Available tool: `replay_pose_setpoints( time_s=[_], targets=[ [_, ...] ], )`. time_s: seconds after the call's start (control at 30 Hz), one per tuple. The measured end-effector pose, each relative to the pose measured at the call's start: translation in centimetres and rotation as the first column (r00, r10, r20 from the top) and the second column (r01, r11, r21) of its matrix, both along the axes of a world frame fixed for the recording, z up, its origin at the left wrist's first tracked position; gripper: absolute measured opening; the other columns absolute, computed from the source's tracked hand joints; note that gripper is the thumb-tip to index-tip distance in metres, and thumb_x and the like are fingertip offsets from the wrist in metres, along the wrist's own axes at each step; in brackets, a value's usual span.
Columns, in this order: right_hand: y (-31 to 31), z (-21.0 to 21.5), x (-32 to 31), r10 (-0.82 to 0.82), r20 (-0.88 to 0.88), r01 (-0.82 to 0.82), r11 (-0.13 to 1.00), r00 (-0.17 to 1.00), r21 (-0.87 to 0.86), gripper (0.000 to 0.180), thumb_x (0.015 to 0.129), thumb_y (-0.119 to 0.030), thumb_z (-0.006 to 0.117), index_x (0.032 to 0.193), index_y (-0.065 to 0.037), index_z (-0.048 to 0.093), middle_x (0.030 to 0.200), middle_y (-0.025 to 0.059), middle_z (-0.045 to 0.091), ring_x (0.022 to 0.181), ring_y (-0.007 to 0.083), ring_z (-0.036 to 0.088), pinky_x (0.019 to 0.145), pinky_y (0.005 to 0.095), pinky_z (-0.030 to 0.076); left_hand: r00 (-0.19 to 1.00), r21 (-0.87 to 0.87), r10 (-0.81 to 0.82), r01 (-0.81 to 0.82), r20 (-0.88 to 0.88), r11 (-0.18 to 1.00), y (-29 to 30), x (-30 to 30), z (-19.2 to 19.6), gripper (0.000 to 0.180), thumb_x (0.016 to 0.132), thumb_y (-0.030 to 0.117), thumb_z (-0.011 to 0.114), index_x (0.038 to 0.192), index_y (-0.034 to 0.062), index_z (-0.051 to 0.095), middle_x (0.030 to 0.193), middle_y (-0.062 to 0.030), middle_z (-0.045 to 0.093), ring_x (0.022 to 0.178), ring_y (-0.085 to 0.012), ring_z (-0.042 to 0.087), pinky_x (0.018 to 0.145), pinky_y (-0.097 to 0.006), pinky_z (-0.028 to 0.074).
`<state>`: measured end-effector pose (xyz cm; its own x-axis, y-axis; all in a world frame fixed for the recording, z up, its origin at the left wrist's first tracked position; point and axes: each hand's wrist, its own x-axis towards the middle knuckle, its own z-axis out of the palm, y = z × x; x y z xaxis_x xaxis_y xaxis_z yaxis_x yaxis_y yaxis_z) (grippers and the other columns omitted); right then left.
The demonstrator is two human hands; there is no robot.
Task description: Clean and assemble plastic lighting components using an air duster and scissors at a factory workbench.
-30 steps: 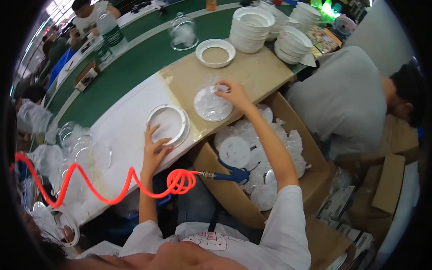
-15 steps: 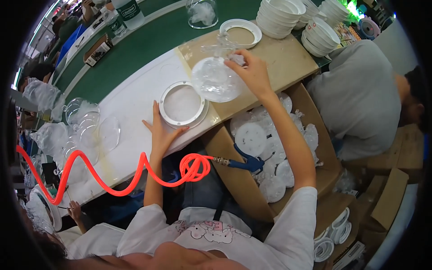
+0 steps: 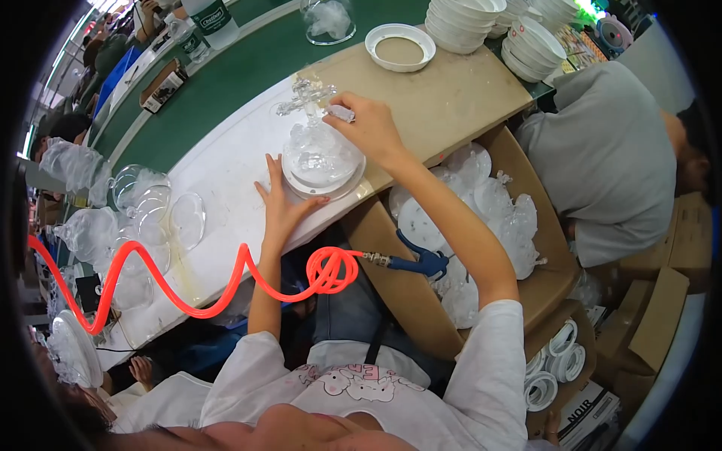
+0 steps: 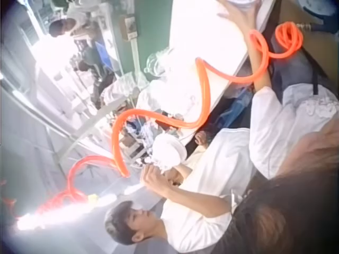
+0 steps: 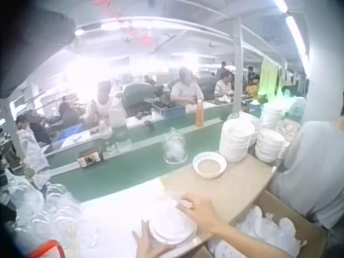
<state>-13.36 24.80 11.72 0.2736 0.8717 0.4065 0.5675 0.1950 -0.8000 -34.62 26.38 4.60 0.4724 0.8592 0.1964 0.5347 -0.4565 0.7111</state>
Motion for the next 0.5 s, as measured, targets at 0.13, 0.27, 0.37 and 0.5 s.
replay_pose_setpoints(
  time_s=[0.13,0.27,0.37,0.5],
  targets=[
    [0.3,-0.7,-1.2,-0.056,0.048,0.058,0.998,0.997,-0.03,0.031,0.075,-0.024,0.068,0.096,-0.001,0.064,0.083,0.0152,0.066,0.061,0.0197,0.063,0.057,0.0291,0.049,1.0,0.04,0.004,-0.003,-0.019,0.999,0.0,0.0,-0.3,0.121,0.052,0.052,0.078,0.136,-0.0071,0.014,0.14,-0.0229,0.026,0.131,-0.0296,0.026,0.102,-0.057,-0.008],
    [0.2,-1.4,-2.4,-0.11,0.197,0.112,0.994,0.974,0.001,0.032,0.074,-0.023,0.068,0.098,-0.002,0.065,0.083,0.0175,0.065,0.059,0.022,0.062,0.058,0.0291,0.049,1.0,0.025,-0.002,0.003,-0.022,1.0,-0.1,-0.1,0.0,0.117,0.052,0.053,0.077,0.134,-0.0088,0.02,0.137,-0.0235,0.031,0.129,-0.0298,0.031,0.103,-0.056,-0.008],
    [0.0,-1.9,-2.7,-0.138,0.202,0.133,0.99,0.97,0.04,0.031,0.074,-0.022,0.068,0.097,-0.002,0.065,0.083,0.0175,0.065,0.058,0.0221,0.062,0.058,0.0293,0.049,1.0,0.043,0.001,0.0,-0.023,0.999,-0.2,0.1,-0.1,0.116,0.052,0.052,0.078,0.133,-0.0095,0.021,0.136,-0.0236,0.033,0.128,-0.03,0.032,0.103,-0.056,-0.007],
    [-0.1,-2.2,-3.0,-0.149,0.241,0.142,0.989,0.959,0.045,0.029,0.076,-0.022,0.067,0.097,-0.002,0.065,0.086,0.0169,0.065,0.059,0.0226,0.063,0.058,0.03,0.049,0.999,0.054,0.003,-0.001,-0.033,0.999,-0.1,0.0,-0.6,0.116,0.052,0.053,0.078,0.132,-0.01,0.022,0.135,-0.0238,0.034,0.128,-0.0303,0.033,0.104,-0.056,-0.006]
  ],
)
